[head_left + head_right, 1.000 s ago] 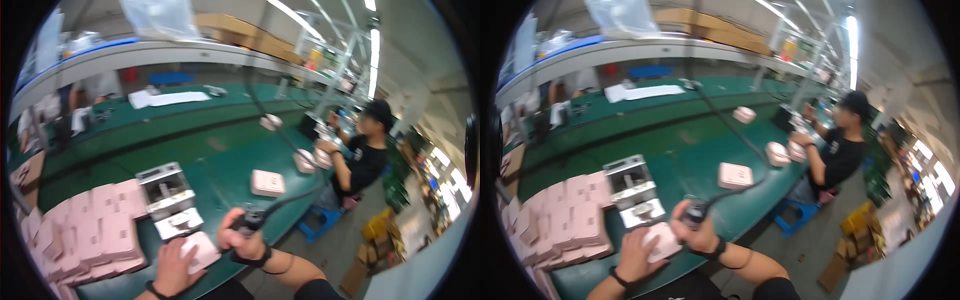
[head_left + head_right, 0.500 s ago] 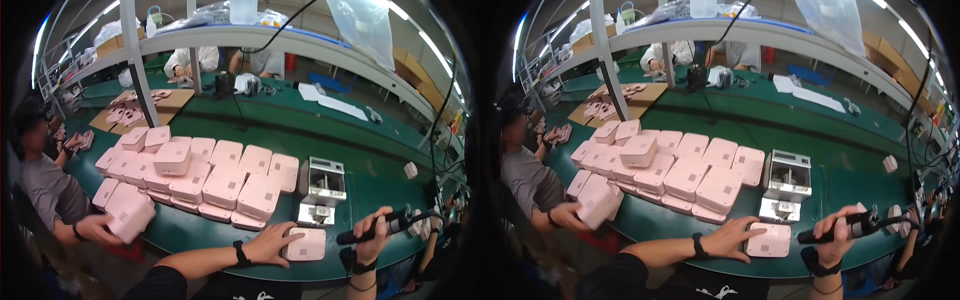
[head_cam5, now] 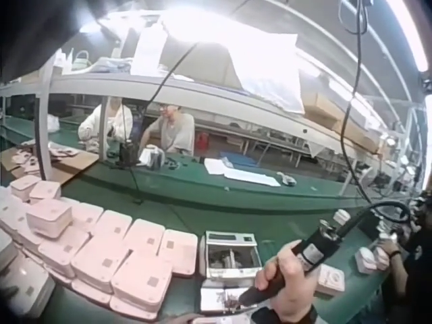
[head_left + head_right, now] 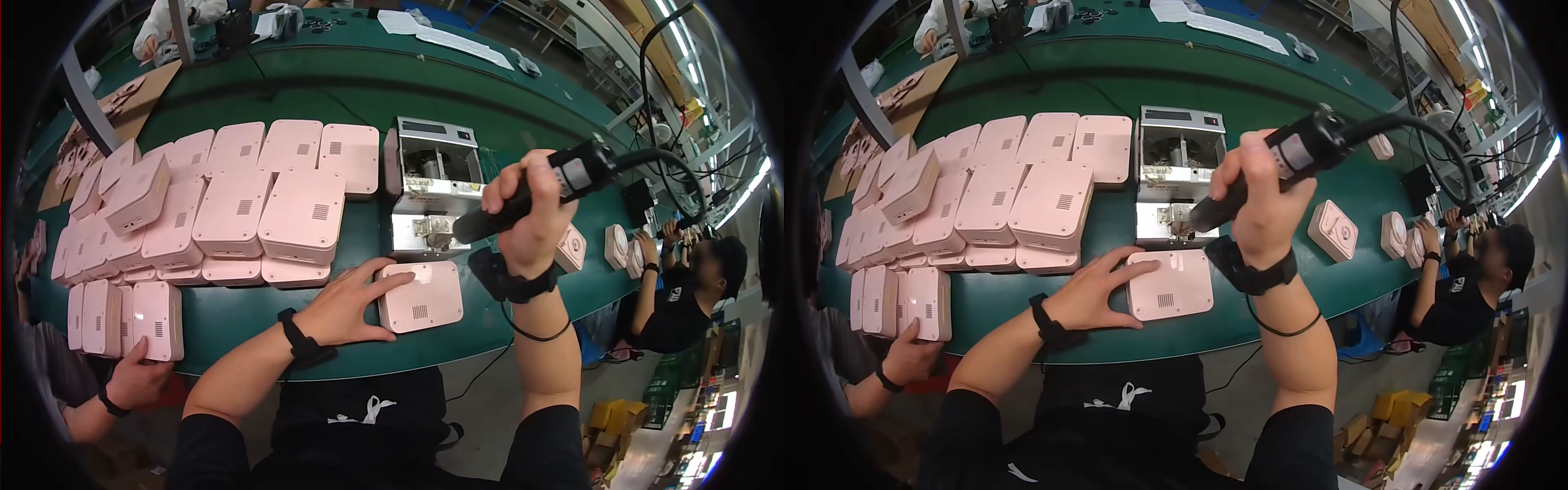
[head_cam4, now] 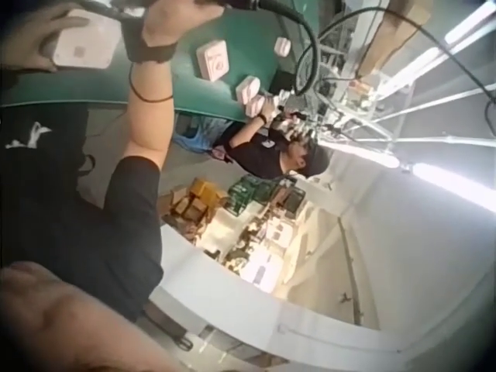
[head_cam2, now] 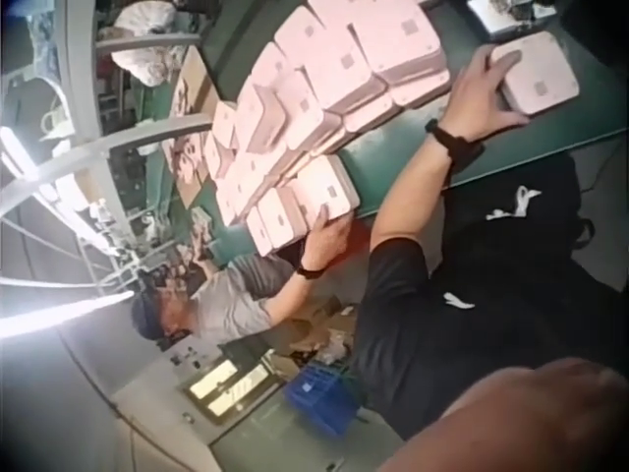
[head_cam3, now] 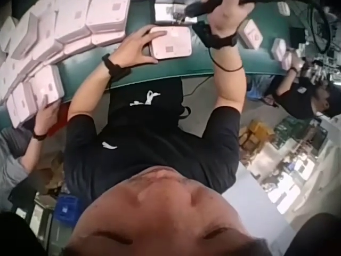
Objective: The person picks up a pink device, places it on the table, and drives screws into the back using a power screwdriver. They then set the device aside and repeat the process with another pink device from the stack.
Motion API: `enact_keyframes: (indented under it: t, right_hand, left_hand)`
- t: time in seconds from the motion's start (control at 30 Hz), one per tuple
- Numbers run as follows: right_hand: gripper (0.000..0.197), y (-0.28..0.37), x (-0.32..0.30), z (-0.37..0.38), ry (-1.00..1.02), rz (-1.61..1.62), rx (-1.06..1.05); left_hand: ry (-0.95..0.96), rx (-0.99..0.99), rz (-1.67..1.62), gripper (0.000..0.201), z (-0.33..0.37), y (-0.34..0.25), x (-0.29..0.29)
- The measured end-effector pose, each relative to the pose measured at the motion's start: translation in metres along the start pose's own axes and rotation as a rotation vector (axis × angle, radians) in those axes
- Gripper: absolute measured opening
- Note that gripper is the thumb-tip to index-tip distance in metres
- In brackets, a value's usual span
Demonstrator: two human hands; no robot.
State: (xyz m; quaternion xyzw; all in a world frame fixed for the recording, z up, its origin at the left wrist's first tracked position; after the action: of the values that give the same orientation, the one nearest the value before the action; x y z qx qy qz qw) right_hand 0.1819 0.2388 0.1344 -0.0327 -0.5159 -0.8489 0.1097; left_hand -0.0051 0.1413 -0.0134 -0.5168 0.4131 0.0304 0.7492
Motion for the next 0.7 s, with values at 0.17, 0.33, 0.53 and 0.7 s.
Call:
enact_keyframes:
  t: [0.17, 0.33, 0.53, 0.7]
  right_hand:
    - [0.018, -0.007, -0.004, -0.013, 0.075, -0.035, 0.116]
    - [0.018, 0.011, 0.005, -0.037, 0.087, 0.201, 0.133]
    - [0.02, 0.013, 0.007, -0.014, 0.048, 0.029, -0.014]
    - [0.021, -0.004, 0.007, 0.002, 0.037, -0.045, 0.056]
  left_hand:
    - [-0.012, -0.013, 0.03, 0.093, 0.0, 0.001, 0.007]
    - [-0.04, 0.015, 0.066, 0.093, 0.004, 0.005, 0.005]
    - [-0.091, 0.027, 0.042, 0.091, 0.003, 0.001, 0.013]
    - [-0.101, 0.018, 0.022, 0.089, 0.001, 0.0, 0.016]
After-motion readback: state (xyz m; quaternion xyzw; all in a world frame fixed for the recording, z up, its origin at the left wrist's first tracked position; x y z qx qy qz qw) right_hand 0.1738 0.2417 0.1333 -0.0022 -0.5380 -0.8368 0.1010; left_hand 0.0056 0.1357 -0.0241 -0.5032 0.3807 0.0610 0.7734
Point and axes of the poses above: each hand's wrist, its own z-axis towards the middle knuckle, its own x-axis out of the palm, y = z × x, the point moved 4 cm from there along z, towards the middle knuckle, and after that the axes turned 5 degrees about y, right-handed, at the moved point
